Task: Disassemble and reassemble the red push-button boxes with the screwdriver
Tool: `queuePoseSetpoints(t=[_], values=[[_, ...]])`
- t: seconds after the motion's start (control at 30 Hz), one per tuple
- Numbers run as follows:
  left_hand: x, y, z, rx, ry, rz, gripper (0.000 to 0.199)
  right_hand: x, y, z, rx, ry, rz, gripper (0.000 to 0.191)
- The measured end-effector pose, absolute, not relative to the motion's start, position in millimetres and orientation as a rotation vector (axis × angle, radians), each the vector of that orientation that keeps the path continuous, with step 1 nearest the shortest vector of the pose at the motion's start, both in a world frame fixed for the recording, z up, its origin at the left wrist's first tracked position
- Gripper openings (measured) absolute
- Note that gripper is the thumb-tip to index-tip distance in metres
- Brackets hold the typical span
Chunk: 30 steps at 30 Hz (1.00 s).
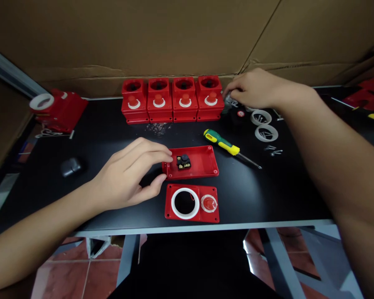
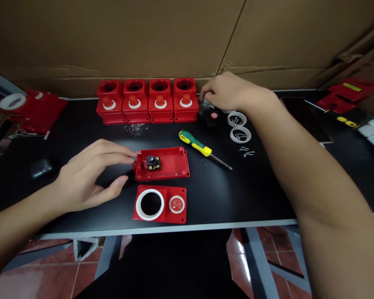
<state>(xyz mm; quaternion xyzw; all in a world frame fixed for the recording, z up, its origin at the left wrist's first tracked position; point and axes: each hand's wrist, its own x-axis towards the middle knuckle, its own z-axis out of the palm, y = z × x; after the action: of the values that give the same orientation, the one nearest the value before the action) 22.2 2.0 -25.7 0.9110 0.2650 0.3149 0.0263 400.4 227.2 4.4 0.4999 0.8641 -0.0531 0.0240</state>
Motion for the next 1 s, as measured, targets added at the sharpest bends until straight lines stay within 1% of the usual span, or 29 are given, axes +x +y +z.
queuePoseSetpoints(t=[0.37,0.6,0.87,1.0], values=[[22.8,1.1,-22.6,2.853,0.798,0.969,0.026,397.6,226.4,-1.3,1.603,2.67,-0.182,0.039],[22.3,1.9,-23.6,2.841,0.819,0.978,0.029,397.8,223.5,1.3,1.609,2.7,-0.18,0.041],[22.1,1.4,-20.9,2.884,0.84,0.947,0.024,396.0,220.6,-3.0,1.576,2.723,-0.199,0.034],[22.7,2.2,-20.6,2.883,0.841,0.944,0.024,395.7,221.1,3.1,1.597,2.701,-0.171,0.034]])
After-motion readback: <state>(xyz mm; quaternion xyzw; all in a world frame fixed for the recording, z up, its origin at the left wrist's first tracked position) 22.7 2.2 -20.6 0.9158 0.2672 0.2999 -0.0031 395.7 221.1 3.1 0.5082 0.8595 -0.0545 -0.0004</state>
